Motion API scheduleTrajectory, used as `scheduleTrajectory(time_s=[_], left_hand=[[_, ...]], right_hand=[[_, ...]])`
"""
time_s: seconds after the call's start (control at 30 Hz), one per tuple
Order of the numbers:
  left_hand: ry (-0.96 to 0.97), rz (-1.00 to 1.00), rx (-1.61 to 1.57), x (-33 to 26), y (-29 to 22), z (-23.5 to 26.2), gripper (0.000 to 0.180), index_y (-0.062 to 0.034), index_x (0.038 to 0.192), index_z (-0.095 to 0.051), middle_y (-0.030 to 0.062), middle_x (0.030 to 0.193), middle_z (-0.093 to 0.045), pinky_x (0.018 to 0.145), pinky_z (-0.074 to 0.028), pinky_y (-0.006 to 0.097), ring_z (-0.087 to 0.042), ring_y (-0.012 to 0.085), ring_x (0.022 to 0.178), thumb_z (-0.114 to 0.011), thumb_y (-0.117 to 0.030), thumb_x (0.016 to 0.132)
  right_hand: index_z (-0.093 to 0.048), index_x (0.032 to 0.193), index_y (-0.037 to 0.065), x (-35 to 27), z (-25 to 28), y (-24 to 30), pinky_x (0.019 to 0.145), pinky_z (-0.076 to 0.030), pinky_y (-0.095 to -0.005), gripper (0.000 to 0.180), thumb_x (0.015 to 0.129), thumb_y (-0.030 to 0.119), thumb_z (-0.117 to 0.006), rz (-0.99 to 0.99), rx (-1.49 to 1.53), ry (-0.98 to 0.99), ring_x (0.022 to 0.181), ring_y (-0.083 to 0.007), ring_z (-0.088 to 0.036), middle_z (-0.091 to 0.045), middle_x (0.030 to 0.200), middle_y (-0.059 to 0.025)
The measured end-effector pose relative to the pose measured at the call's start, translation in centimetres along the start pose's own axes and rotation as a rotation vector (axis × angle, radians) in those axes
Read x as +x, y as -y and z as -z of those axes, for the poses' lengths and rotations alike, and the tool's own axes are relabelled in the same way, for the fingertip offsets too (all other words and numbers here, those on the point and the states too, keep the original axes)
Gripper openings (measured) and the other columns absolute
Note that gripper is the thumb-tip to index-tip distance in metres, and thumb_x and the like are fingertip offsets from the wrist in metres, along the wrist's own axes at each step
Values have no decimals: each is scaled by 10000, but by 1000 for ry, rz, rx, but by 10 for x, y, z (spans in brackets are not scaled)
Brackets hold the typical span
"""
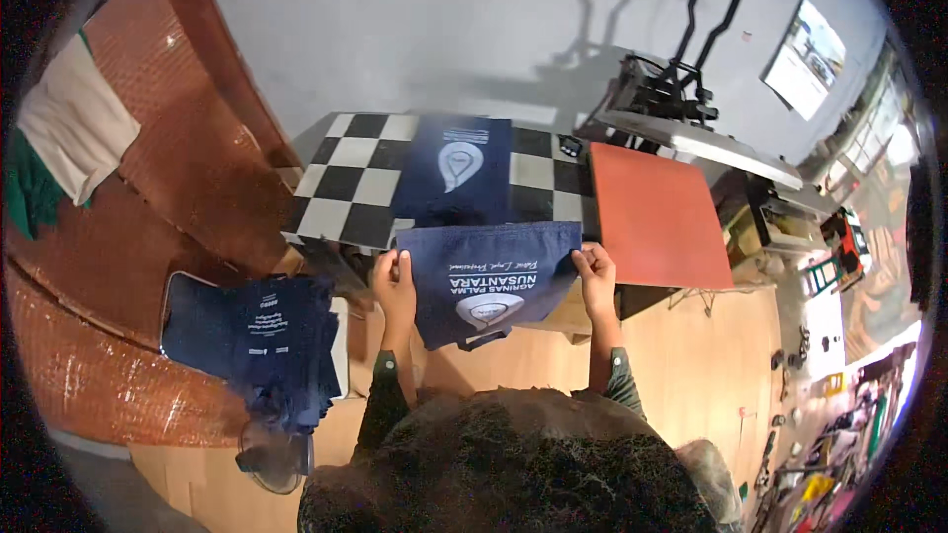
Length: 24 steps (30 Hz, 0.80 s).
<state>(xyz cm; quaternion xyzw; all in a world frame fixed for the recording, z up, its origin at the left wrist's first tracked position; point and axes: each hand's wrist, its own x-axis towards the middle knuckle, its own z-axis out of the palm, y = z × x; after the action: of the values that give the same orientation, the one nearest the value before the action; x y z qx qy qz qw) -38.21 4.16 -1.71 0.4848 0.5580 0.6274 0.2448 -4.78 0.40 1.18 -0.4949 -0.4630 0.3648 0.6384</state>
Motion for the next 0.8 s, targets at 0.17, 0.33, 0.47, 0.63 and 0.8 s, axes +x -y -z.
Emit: scheduleTrajectory(time_s=[0.17, 0.33, 0.47, 0.63, 0.8], left_hand=[[103, -104, -89, -10, -15, -56, 234, 10, 1053, -658, -49, 853, -578, 673, -409, 230, -467, 56, 719, -642, -210, 975], [219, -133, -103, -3, -10, -102, 279, 10, 1111, -662, -49, 837, -572, 606, -384, 210, -443, 27, 695, -675, -224, 960], [270, -87, -156, -3, -11, -139, 310, 25, 1126, -647, -47, 797, -558, 581, -381, 226, -428, 26, 667, -687, -230, 954], [339, -149, -74, 16, -13, -178, 230, 11, 1055, -663, -15, 823, -617, 597, -410, 216, -500, 40, 673, -692, -186, 939], [520, -48, -113, 30, -22, -216, 233, 19, 1048, -656, -4, 766, -633, 613, -435, 238, -524, 54, 669, -682, -187, 942]], right_hand=[[-606, 957, 30, -4, 56, -4, 593, -307, -187, 25, 954, 45, -626, 20, -18, -144, 669, -12, -425, -524, 749, 80], [-628, 960, 14, -2, 87, -7, 599, -341, -187, 28, 948, 40, -629, -10, 0, -266, 668, -18, -458, -549, 746, 69], [-629, 903, 53, 14, 103, -11, 532, -277, -183, 54, 955, 67, -631, 48, 23, -350, 595, -9, -374, -453, 683, 100], [-625, 888, 48, 40, 131, -20, 525, -302, -193, 61, 946, 61, -635, -68, -36, -413, 581, -8, -408, -493, 672, 89], [-622, 865, 51, 59, 152, -18, 535, -305, -196, 73, 935, 57, -644, -62, -128, -467, 584, -8, -403, -494, 668, 89]])
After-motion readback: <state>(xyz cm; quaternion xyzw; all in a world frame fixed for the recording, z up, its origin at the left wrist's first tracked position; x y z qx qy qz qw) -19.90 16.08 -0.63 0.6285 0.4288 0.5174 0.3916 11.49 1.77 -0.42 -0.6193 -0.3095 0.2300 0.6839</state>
